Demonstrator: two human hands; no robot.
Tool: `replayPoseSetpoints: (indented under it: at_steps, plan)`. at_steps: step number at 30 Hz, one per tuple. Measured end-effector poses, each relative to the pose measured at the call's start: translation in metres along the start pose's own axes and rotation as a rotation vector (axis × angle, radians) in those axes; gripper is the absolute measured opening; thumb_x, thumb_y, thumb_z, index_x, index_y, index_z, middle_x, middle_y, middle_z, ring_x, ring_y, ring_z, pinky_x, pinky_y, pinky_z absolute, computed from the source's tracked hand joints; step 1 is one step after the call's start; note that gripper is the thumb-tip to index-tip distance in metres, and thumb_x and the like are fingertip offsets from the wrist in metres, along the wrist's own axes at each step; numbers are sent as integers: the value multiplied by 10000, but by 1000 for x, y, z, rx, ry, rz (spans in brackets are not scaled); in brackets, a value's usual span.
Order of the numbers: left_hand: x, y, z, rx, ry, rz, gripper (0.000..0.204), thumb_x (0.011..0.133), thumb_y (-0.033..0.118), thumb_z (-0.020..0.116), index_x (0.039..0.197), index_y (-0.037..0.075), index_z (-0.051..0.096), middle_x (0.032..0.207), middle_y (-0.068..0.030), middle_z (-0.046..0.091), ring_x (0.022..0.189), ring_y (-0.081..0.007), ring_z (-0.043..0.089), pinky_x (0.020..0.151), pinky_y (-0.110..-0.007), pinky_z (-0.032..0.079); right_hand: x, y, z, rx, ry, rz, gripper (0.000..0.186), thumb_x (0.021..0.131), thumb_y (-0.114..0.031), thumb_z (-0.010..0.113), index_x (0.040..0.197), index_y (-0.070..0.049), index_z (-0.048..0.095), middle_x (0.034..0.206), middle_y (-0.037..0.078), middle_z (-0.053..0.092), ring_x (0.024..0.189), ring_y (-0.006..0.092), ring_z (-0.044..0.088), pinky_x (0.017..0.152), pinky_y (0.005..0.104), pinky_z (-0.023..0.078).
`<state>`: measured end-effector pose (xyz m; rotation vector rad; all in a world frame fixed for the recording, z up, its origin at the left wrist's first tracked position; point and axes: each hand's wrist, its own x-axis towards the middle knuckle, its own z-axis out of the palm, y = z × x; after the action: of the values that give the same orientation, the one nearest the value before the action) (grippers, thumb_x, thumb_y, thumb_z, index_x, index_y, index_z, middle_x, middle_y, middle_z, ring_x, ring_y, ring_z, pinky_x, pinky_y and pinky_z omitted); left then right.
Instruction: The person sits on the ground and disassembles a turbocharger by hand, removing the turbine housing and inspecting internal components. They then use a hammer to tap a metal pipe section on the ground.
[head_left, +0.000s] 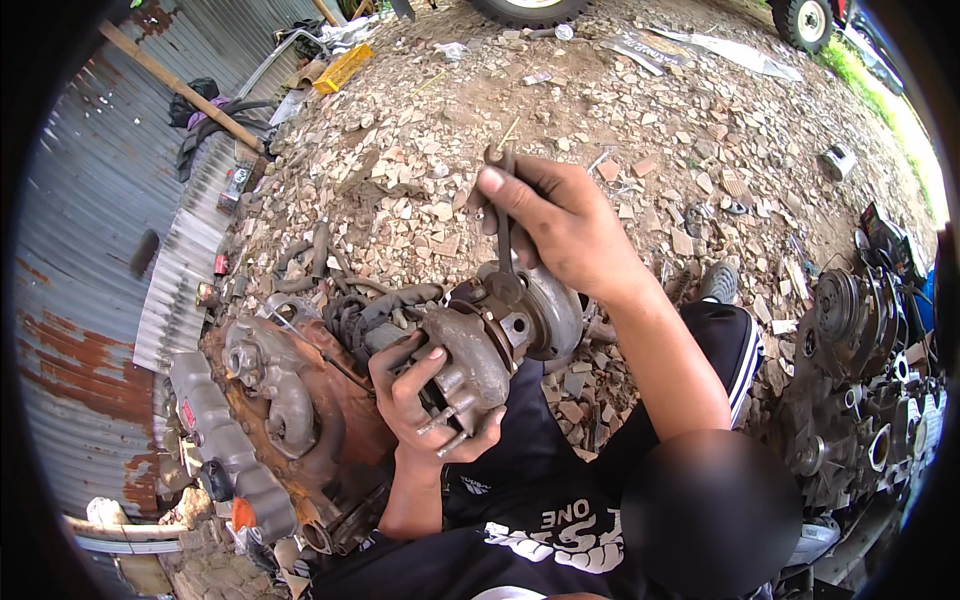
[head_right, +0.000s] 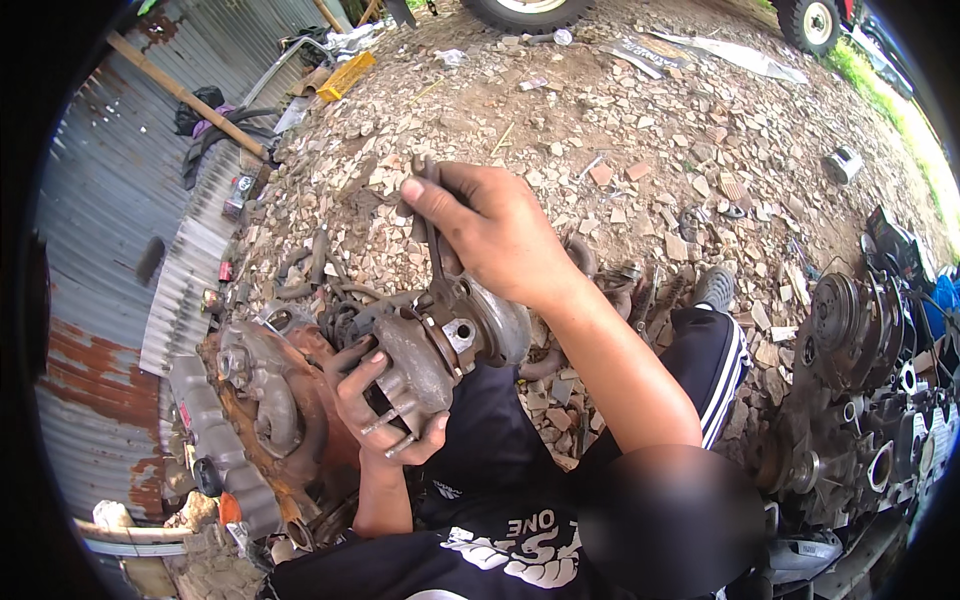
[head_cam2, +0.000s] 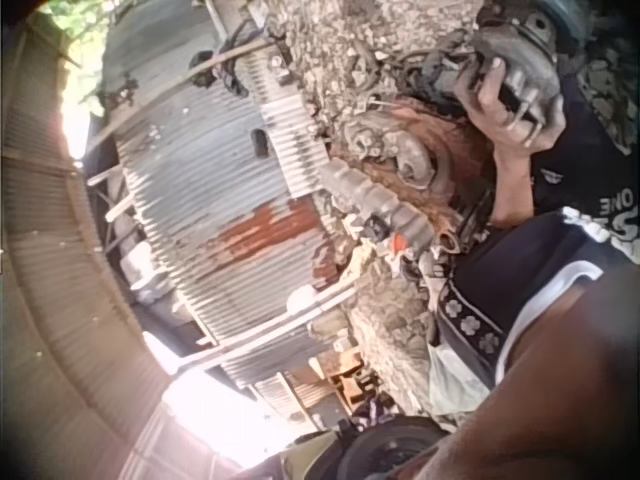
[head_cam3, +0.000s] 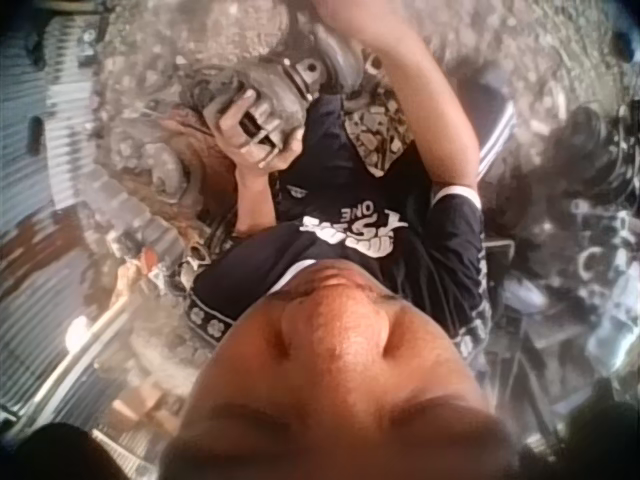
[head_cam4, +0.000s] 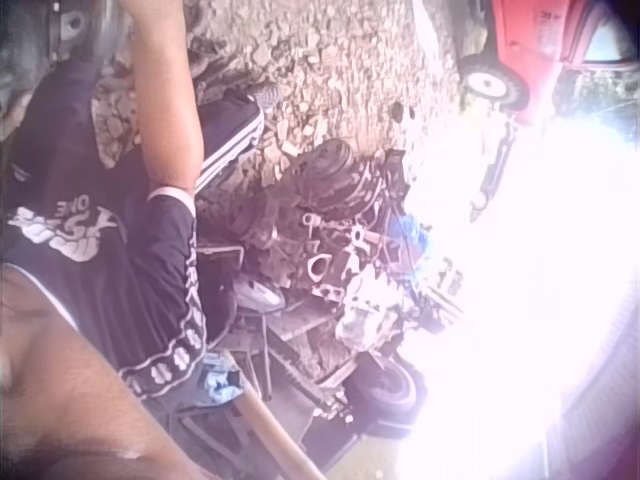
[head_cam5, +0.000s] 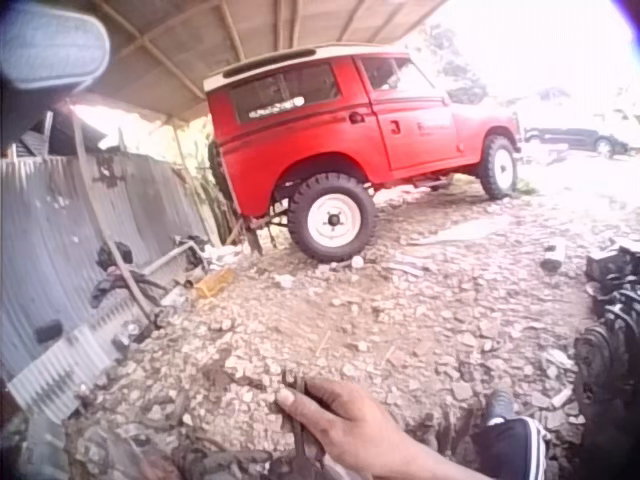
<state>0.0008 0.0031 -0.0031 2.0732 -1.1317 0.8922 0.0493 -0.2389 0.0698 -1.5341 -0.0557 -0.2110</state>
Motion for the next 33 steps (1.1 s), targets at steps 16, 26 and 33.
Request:
replayPoseSetpoints:
  at_steps: [16, 26, 33]
  plan:
    - [-5, 0, -5, -69, 44, -138, 491, 705, 416, 819, 1113, 189, 669, 1282, -94, 561, 1080, -457, 570, 871, -549, 536, -80, 78, -17, -247, -38, -990, 236, 887, -127, 821, 1027, 7, 685, 1021, 157, 748, 983, 328, 762, 964, 501, 615]
    - [-5, 1, -3, -51, 42, -126, 525, 680, 398, 843, 1118, 163, 674, 1288, -90, 567, 1086, -447, 571, 880, -544, 527, -88, 102, -12, -628, -74, -1074, 316, 846, -239, 870, 1076, -106, 699, 1061, 149, 760, 1033, 299, 752, 1029, 563, 544]
    - [-4, -2, -6, -37, 37, -62, 391, 671, 383, 847, 956, 196, 653, 1279, -97, 578, 1064, -467, 579, 859, -562, 535, -62, 50, -4, -525, 227, -739, 163, 946, -56, 682, 1070, 18, 607, 941, 165, 702, 836, 360, 692, 817, 481, 553]
